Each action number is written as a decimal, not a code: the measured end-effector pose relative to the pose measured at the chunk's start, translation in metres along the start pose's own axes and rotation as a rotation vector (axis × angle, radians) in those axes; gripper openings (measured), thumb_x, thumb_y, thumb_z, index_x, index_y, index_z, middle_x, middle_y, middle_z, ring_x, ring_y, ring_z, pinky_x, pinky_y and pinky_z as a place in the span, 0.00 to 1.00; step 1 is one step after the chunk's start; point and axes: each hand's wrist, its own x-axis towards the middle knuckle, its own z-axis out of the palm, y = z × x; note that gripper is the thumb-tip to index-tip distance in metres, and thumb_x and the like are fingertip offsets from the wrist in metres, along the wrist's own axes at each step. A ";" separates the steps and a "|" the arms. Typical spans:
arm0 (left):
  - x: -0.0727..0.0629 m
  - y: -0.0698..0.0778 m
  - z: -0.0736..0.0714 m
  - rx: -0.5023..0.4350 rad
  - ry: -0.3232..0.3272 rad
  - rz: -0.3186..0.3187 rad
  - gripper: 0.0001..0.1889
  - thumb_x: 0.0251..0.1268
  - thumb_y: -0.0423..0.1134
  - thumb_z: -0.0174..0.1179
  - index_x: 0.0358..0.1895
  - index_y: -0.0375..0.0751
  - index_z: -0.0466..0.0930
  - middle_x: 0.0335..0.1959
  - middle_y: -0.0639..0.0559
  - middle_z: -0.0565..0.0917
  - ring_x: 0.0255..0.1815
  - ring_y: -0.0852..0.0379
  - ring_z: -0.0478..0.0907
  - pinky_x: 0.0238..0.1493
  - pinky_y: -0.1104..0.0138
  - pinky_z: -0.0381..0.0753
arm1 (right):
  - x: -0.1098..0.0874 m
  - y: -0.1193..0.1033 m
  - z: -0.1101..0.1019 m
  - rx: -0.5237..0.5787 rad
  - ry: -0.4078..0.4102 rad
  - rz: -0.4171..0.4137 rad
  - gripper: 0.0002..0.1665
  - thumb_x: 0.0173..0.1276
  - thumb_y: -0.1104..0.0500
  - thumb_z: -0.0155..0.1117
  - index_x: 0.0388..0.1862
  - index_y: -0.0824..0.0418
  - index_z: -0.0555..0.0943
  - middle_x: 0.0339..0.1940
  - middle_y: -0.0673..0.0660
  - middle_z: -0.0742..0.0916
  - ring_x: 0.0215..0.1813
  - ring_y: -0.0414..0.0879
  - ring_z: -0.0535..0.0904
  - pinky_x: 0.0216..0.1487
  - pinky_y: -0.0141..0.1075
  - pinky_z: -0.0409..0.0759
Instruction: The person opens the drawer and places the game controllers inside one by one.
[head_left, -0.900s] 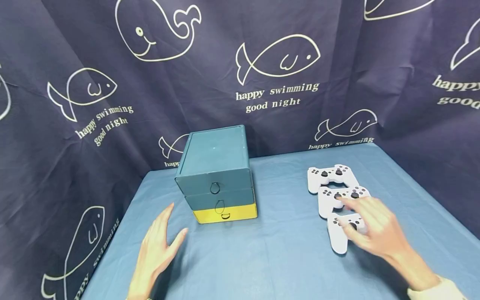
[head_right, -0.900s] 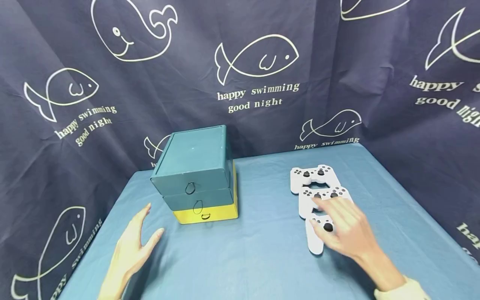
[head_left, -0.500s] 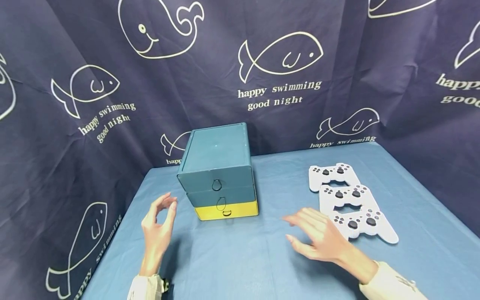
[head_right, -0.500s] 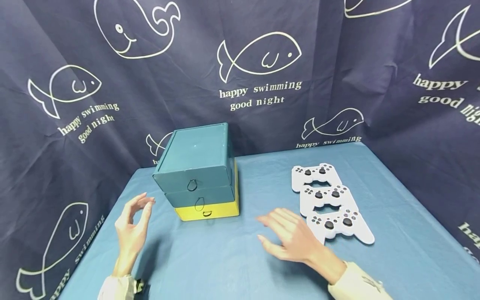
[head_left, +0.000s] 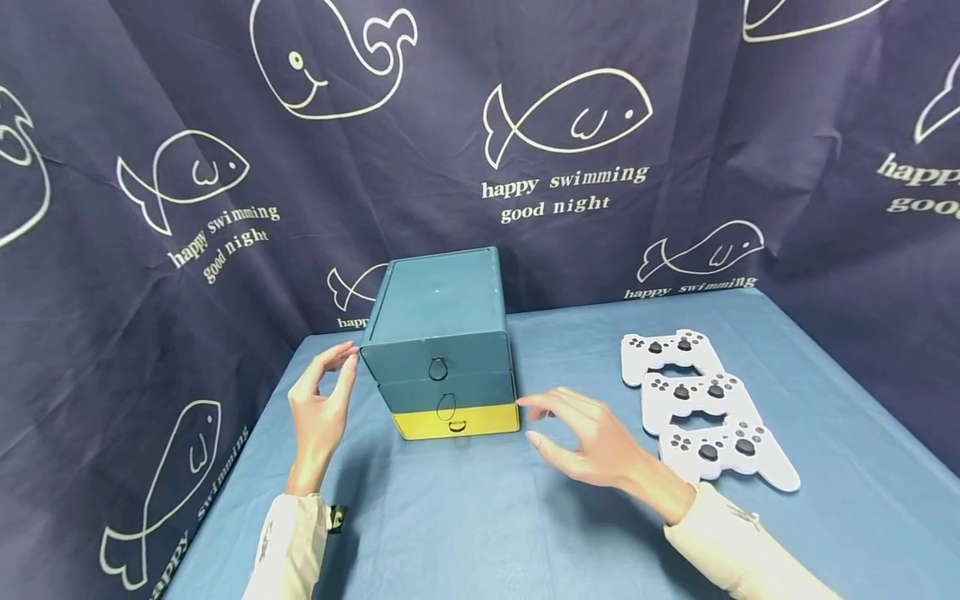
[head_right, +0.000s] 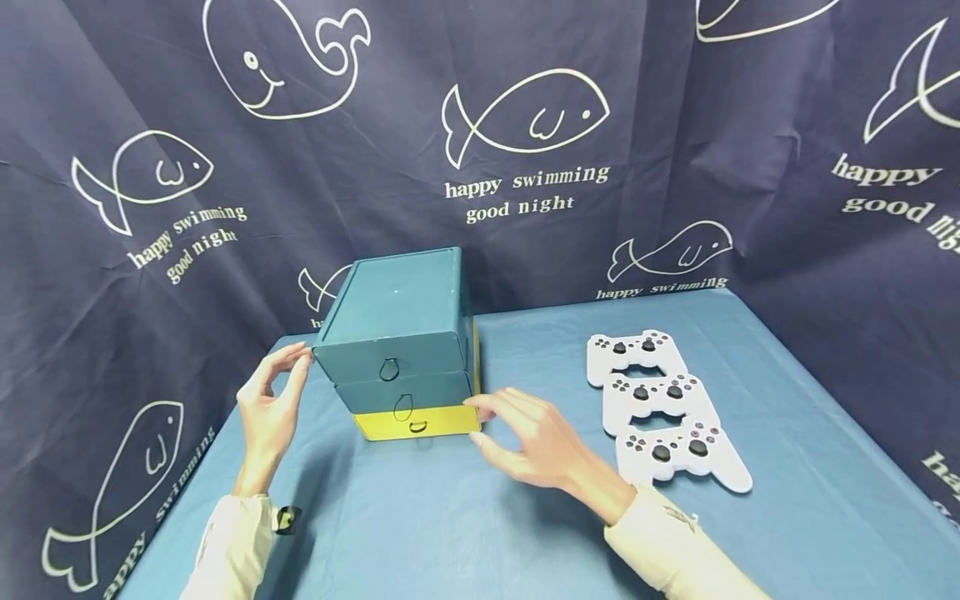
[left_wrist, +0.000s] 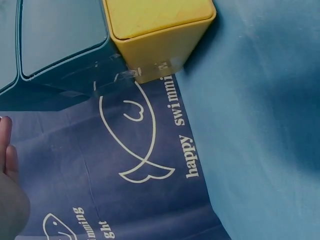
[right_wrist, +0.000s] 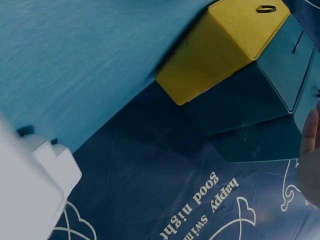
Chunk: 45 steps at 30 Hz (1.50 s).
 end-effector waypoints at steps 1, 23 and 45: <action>0.001 -0.001 0.000 -0.005 -0.005 -0.001 0.11 0.64 0.16 0.62 0.49 0.21 0.84 0.41 0.29 0.87 0.42 0.65 0.80 0.49 0.72 0.74 | 0.001 0.000 0.002 0.009 -0.008 0.012 0.20 0.80 0.49 0.57 0.59 0.61 0.83 0.40 0.46 0.85 0.42 0.41 0.82 0.48 0.34 0.79; 0.006 -0.004 0.002 -0.004 -0.030 0.028 0.12 0.62 0.16 0.64 0.48 0.24 0.87 0.40 0.31 0.88 0.39 0.69 0.82 0.45 0.75 0.76 | 0.046 0.003 0.041 0.295 -0.029 0.261 0.18 0.70 0.70 0.67 0.58 0.66 0.82 0.42 0.57 0.90 0.44 0.43 0.86 0.46 0.41 0.84; 0.005 -0.011 0.001 -0.006 -0.035 0.031 0.14 0.62 0.15 0.63 0.50 0.24 0.87 0.40 0.31 0.88 0.42 0.73 0.82 0.47 0.77 0.77 | 0.078 -0.001 0.076 0.444 -0.114 0.492 0.21 0.80 0.60 0.60 0.68 0.61 0.80 0.55 0.56 0.89 0.50 0.52 0.87 0.53 0.41 0.82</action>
